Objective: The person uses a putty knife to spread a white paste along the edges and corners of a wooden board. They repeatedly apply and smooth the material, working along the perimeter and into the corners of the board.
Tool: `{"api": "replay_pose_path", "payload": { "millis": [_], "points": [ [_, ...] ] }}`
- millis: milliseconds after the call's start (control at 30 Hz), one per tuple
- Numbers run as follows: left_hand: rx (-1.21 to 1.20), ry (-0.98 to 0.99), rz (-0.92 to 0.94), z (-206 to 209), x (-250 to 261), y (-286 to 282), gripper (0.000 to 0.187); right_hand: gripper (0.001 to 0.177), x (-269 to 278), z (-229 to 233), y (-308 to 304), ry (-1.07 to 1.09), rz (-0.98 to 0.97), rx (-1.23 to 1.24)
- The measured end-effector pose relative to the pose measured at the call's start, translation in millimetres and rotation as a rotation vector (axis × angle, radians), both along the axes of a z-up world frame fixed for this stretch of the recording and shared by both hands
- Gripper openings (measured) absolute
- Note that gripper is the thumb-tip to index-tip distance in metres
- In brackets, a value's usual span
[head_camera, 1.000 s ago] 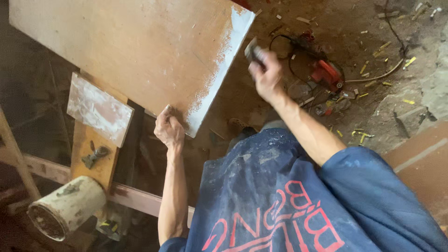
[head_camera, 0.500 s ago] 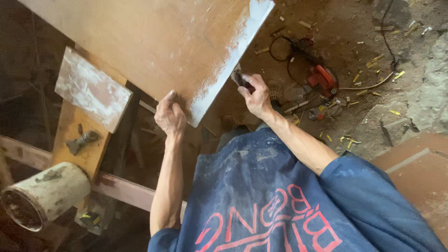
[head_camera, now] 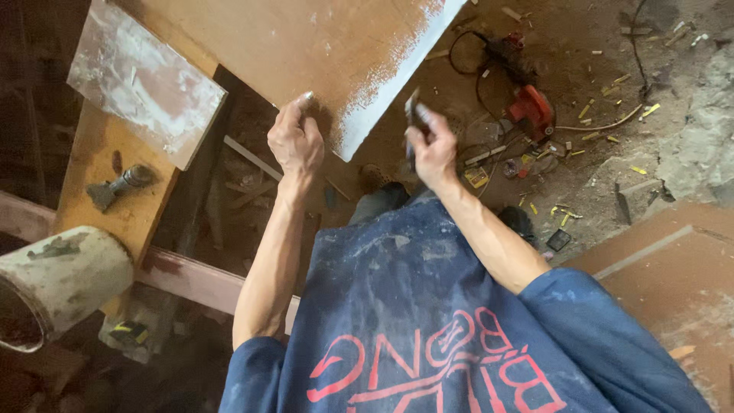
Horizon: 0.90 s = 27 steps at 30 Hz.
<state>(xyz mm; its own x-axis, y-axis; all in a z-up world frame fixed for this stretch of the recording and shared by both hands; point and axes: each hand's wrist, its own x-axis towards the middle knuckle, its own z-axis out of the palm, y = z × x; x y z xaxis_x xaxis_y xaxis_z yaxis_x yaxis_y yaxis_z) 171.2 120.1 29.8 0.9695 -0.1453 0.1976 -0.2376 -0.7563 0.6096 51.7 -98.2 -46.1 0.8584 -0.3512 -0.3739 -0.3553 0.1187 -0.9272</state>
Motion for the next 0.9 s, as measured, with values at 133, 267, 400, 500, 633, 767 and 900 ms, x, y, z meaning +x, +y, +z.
{"api": "replay_pose_path", "payload": {
  "millis": [133, 267, 400, 500, 633, 767, 900],
  "points": [
    [0.026, -0.050, -0.042, -1.0, -1.2, 1.7, 0.032, 0.044, 34.6, -13.2, -25.6, -0.214, -0.239, -0.024],
    [0.017, -0.020, -0.029, -4.1, 0.2, 1.9, 0.034, 0.042, 70.8, -34.6, -23.4, -0.317, -0.326, -0.228],
    [0.049, -0.016, -0.049, -2.2, 0.3, 3.9, 0.034, 0.035, 64.4, -44.0, 3.2, -0.303, -0.318, -0.156],
    [0.032, 0.005, -0.046, 0.6, 3.2, 4.0, 0.033, 0.033, 38.6, -34.3, 14.2, -0.081, -0.159, -0.218],
    [0.066, 0.003, -0.061, -1.8, 2.3, 4.9, 0.034, 0.035, 45.2, -21.1, -16.7, -0.184, -0.297, -0.118],
    [0.081, -0.026, -0.067, -7.4, 3.1, 9.1, 0.032, 0.037, 66.9, -19.0, -29.2, -0.085, -0.311, -0.189],
    [0.080, 0.006, -0.072, -4.9, 5.1, 6.9, 0.034, 0.026, 38.6, -9.8, 25.5, -0.253, -0.200, -0.177]
  ]
}}
